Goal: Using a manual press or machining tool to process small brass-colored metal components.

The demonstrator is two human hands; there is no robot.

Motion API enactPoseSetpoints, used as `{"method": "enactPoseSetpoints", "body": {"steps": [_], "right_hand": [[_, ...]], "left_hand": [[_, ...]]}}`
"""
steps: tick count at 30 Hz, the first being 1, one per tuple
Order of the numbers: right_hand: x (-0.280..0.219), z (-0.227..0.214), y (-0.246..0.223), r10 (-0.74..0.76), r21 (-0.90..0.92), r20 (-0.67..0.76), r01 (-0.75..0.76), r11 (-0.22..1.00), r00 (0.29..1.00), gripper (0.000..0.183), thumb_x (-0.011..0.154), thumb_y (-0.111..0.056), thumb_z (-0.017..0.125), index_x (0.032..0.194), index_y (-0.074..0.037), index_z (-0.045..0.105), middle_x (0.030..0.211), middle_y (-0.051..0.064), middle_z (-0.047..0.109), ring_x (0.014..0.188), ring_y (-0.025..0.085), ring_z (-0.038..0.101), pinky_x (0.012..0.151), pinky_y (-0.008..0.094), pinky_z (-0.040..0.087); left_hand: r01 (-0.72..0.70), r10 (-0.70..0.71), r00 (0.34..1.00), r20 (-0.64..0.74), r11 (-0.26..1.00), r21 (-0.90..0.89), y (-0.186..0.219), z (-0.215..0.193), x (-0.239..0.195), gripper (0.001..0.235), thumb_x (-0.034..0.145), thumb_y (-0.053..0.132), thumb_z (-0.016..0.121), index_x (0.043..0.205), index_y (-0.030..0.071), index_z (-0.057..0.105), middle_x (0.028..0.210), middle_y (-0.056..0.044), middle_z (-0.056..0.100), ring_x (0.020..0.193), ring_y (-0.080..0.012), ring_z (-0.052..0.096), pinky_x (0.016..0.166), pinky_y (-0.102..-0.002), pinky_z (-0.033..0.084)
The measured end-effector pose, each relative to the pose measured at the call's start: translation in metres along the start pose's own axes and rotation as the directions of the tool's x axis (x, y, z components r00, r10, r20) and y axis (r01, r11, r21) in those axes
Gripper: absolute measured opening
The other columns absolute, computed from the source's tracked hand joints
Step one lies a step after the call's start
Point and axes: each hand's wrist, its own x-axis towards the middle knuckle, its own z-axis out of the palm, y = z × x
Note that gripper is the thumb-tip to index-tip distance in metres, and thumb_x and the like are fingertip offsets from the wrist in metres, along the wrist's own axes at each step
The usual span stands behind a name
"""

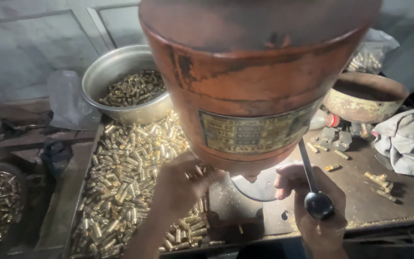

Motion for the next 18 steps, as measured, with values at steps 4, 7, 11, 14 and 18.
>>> {"method": "enactPoseSetpoints", "body": {"steps": [4,7,11,14,18], "right_hand": [[-0.004,0.003,-0.008,0.034,-0.115,-0.036,-0.038,0.993,0.999,0.112,0.08,-0.083,0.065,0.116,0.022,0.058,0.101,0.025,0.063,0.084,0.025,0.059,0.077,0.039,0.048],[-0.008,-0.003,-0.005,0.004,-0.008,0.028,-0.004,1.0,1.0,0.109,0.081,-0.081,0.066,0.117,0.022,0.058,0.104,0.025,0.065,0.087,0.026,0.062,0.079,0.039,0.048],[-0.008,-0.003,-0.007,-0.007,0.022,0.014,0.007,1.0,1.0,0.113,0.08,-0.084,0.064,0.119,0.022,0.061,0.096,0.022,0.065,0.083,0.025,0.062,0.077,0.037,0.048],[-0.007,-0.004,-0.011,0.008,0.022,0.01,-0.008,1.0,1.0,0.114,0.079,-0.085,0.064,0.118,0.022,0.061,0.094,0.021,0.065,0.082,0.024,0.061,0.077,0.038,0.047],[-0.01,-0.003,-0.013,0.027,0.017,-0.002,-0.027,1.0,1.0,0.115,0.078,-0.086,0.063,0.119,0.021,0.061,0.094,0.021,0.065,0.082,0.024,0.061,0.076,0.038,0.048]], "left_hand": [[0.382,-0.354,0.911,-0.213,0.918,0.107,0.004,-0.056,0.078,0.026,0.095,0.016,0.075,0.12,0.016,0.073,0.073,-0.013,0.074,0.049,-0.0157,0.06,0.045,-0.033,0.045],[-0.442,0.543,0.623,-0.563,0.838,0.318,-0.035,-0.103,0.145,0.015,0.097,0.016,0.078,0.105,0.004,0.075,0.095,-0.008,0.077,0.085,-0.0152,0.071,0.079,-0.032,0.055],[0.006,0.075,0.905,-0.419,0.982,0.188,-0.082,-0.124,0.17,0.016,0.094,0.018,0.069,0.103,0.008,0.077,0.097,-0.014,0.074,0.085,-0.0237,0.067,0.078,-0.04,0.052],[0.115,0.075,0.966,-0.247,0.732,0.672,-0.035,-0.091,0.13,0.028,0.099,0.019,0.058,0.122,0.015,0.073,0.101,-0.013,0.08,0.09,-0.0273,0.075,0.093,-0.043,0.054],[-0.047,0.545,0.829,-0.123,0.288,0.956,-0.054,-0.057,0.087,0.059,0.08,0.031,0.064,0.132,0.002,0.065,0.131,-0.017,0.068,0.118,-0.031,0.062,0.108,-0.055,0.039]]}}
